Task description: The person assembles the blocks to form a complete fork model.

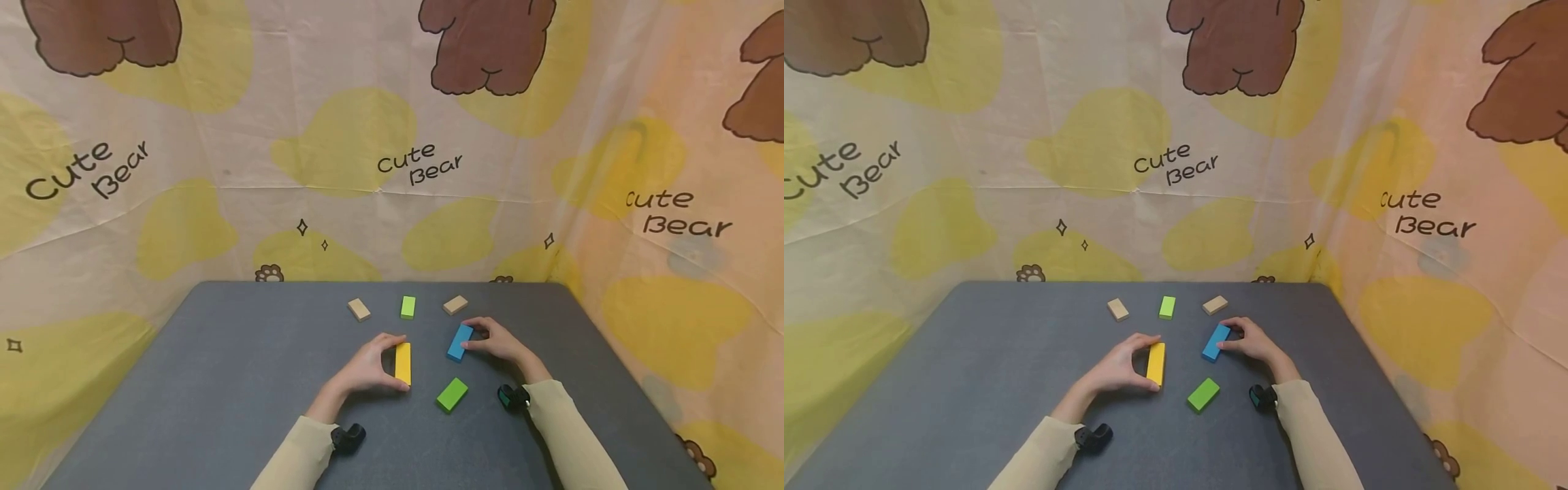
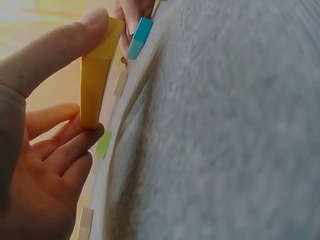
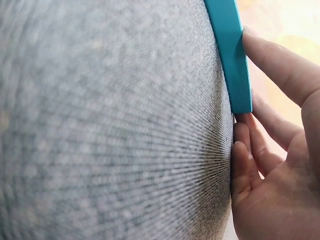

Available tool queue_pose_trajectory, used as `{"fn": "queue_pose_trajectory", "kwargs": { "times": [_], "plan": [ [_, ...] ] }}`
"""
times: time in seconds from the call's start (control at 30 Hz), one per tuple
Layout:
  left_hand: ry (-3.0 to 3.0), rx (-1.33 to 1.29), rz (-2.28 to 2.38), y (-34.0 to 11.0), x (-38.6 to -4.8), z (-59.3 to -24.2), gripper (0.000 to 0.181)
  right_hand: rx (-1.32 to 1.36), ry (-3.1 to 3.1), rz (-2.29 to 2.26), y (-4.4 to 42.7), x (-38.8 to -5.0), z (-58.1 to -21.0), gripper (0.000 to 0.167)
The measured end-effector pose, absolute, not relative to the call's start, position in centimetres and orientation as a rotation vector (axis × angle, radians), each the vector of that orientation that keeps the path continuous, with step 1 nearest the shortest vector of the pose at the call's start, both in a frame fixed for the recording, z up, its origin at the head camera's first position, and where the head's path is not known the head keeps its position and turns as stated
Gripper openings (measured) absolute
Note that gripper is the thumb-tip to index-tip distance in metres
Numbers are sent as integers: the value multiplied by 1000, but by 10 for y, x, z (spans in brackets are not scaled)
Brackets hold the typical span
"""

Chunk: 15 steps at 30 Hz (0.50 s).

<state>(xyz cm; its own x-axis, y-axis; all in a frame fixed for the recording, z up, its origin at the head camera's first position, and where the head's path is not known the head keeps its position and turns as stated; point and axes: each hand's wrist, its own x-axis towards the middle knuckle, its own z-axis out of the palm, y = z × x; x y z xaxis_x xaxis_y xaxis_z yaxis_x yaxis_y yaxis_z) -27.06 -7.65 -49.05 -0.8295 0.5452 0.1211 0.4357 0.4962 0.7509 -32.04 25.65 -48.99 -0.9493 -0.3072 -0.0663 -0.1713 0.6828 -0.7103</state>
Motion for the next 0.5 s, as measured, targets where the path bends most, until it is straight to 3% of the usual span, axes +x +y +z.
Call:
{"fn": "queue_pose_trajectory", "kwargs": {
  "times": [0.5],
  "plan": [
    [2609, 847, 1218, -64, -268, -496, 93, -375, 2720, -1107, 257, -321, -490, 60]
  ]
}}
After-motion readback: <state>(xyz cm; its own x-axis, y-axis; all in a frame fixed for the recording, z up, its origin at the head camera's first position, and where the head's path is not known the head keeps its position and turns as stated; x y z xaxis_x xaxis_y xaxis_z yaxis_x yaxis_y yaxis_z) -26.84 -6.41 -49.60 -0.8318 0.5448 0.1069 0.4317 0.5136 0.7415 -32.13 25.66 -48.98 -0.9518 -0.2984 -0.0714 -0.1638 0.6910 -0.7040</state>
